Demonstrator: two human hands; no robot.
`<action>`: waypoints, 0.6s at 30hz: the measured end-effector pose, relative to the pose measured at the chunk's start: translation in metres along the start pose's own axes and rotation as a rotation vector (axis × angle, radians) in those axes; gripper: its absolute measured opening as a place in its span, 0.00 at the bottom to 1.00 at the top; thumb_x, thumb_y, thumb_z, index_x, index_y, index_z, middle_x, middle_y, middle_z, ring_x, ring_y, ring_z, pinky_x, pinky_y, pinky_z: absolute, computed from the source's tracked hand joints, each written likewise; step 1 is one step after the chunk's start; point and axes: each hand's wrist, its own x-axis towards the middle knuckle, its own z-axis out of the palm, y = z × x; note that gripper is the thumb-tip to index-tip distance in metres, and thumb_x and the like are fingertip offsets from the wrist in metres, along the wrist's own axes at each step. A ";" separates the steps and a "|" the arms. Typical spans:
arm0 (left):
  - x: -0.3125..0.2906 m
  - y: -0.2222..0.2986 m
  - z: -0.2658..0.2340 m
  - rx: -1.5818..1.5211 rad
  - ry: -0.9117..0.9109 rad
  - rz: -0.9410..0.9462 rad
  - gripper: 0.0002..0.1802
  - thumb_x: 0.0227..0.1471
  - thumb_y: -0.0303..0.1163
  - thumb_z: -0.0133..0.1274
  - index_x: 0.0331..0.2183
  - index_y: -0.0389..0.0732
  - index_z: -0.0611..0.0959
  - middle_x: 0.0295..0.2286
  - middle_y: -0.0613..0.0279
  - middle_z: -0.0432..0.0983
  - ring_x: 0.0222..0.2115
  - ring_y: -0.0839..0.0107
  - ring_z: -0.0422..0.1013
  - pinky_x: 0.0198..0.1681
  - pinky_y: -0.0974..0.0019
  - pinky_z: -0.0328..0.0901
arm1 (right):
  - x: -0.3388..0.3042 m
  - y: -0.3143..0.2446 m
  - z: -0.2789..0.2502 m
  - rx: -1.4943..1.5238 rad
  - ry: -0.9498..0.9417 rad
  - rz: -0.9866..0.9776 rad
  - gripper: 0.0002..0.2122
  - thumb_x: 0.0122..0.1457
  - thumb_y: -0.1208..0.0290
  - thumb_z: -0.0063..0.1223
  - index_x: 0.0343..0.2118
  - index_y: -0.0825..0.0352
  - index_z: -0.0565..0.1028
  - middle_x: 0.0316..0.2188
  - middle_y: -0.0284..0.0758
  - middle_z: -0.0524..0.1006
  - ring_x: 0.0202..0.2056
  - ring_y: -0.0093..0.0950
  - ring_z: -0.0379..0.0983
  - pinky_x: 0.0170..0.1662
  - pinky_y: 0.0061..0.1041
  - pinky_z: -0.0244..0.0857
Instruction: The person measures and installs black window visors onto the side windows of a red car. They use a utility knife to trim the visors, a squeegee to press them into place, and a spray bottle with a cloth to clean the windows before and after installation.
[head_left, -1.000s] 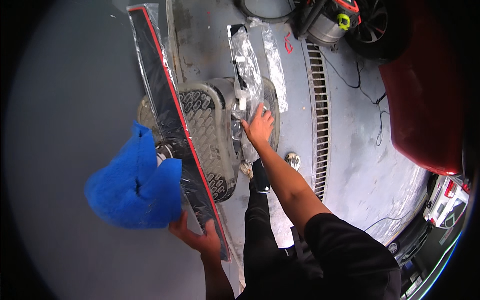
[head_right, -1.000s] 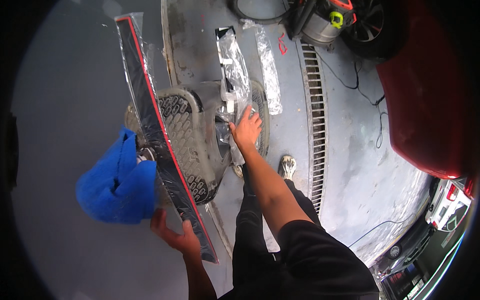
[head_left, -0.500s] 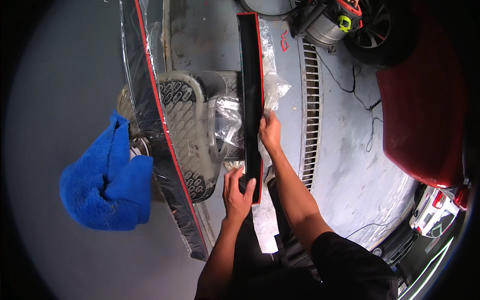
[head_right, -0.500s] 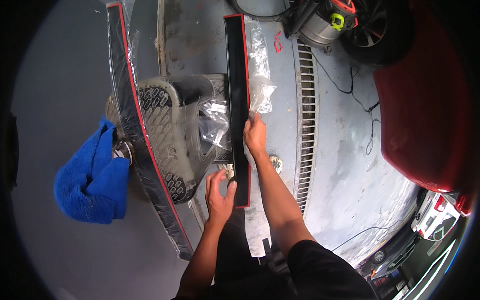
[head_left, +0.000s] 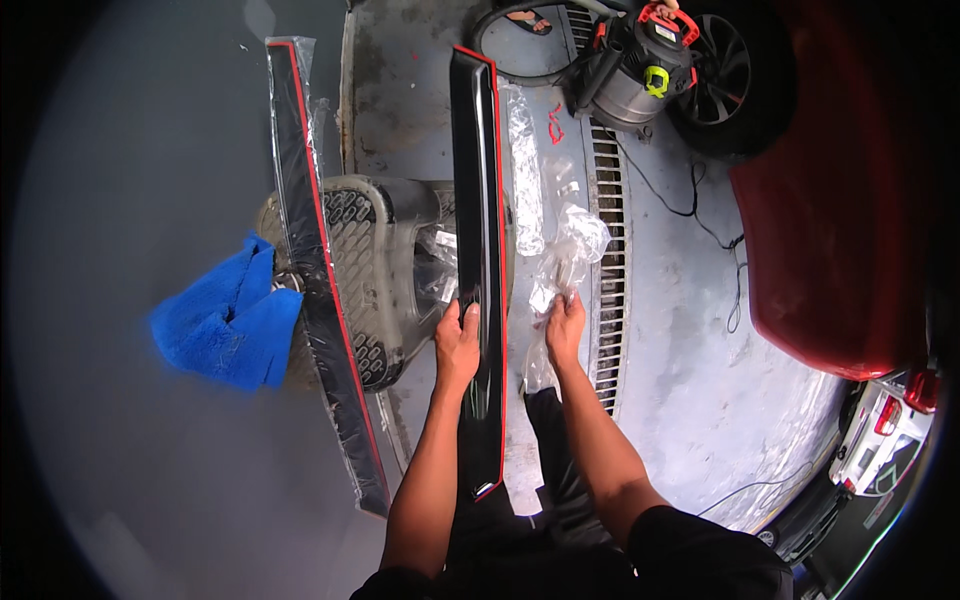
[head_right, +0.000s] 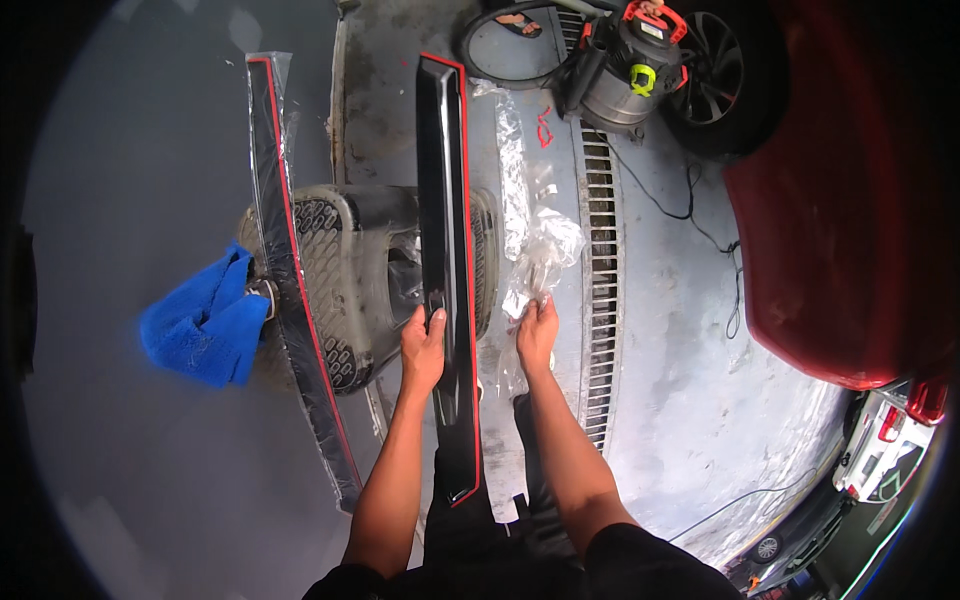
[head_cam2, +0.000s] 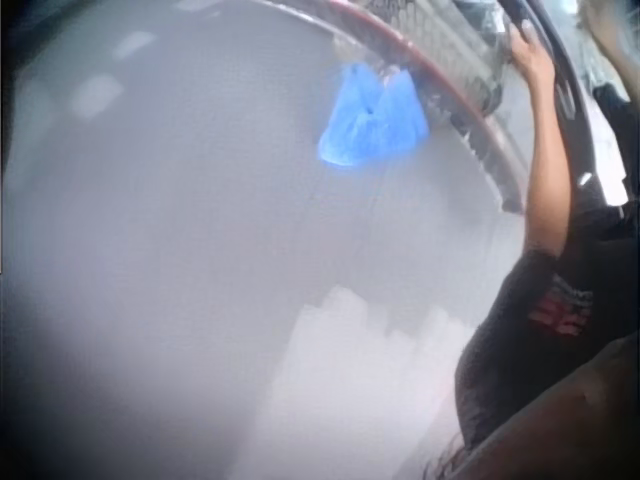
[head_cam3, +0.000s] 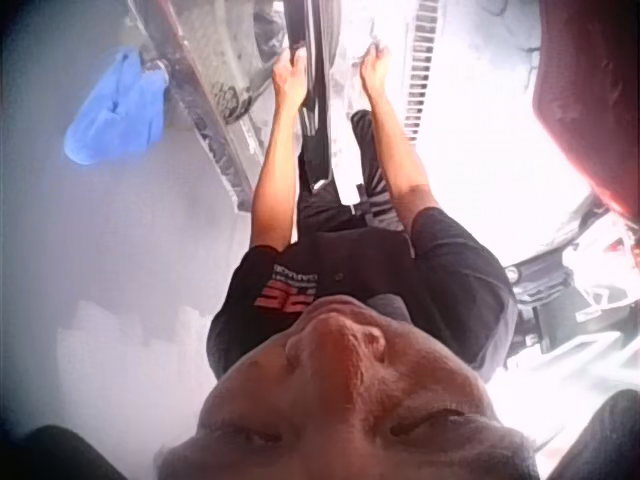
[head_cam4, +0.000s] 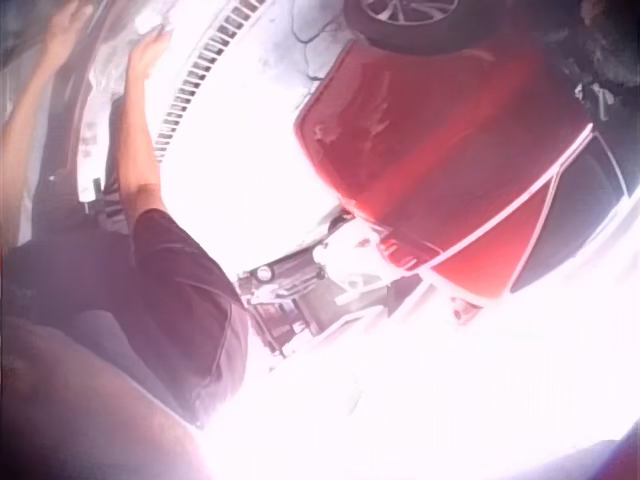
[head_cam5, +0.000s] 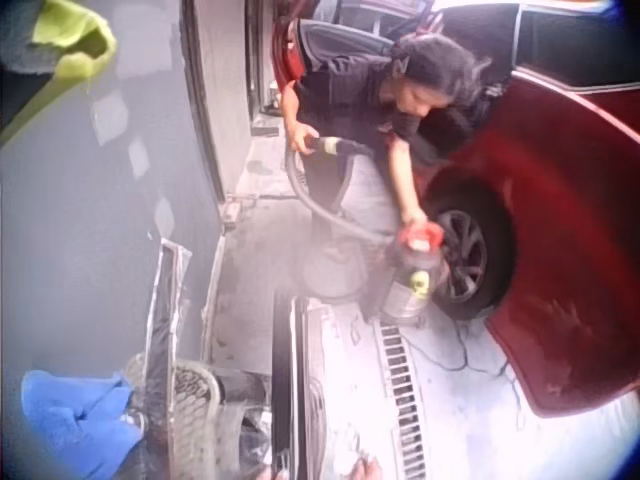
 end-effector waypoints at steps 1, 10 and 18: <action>-0.014 0.029 -0.007 -0.036 -0.012 0.043 0.15 0.68 0.33 0.48 0.48 0.31 0.78 0.38 0.61 0.79 0.39 0.76 0.69 0.49 0.68 0.64 | 0.005 0.009 0.004 -0.098 -0.014 -0.013 0.10 0.70 0.75 0.42 0.46 0.74 0.73 0.25 0.34 0.73 0.22 0.23 0.72 0.23 0.27 0.70; -0.086 0.140 -0.033 -0.087 0.186 0.179 0.18 0.68 0.44 0.50 0.37 0.38 0.79 0.25 0.73 0.71 0.26 0.85 0.65 0.32 0.75 0.63 | -0.013 -0.088 0.081 -1.122 -0.745 -0.138 0.33 0.64 0.43 0.50 0.56 0.74 0.72 0.42 0.56 0.79 0.47 0.54 0.77 0.53 0.45 0.68; -0.176 0.199 -0.029 -1.108 -1.269 -0.021 0.21 0.67 0.44 0.44 0.46 0.32 0.68 0.23 0.55 0.70 0.21 0.65 0.70 0.25 0.65 0.65 | -0.121 -0.285 -0.035 0.202 -1.055 0.116 0.29 0.69 0.49 0.48 0.62 0.69 0.69 0.51 0.37 0.78 0.50 0.28 0.76 0.52 0.32 0.70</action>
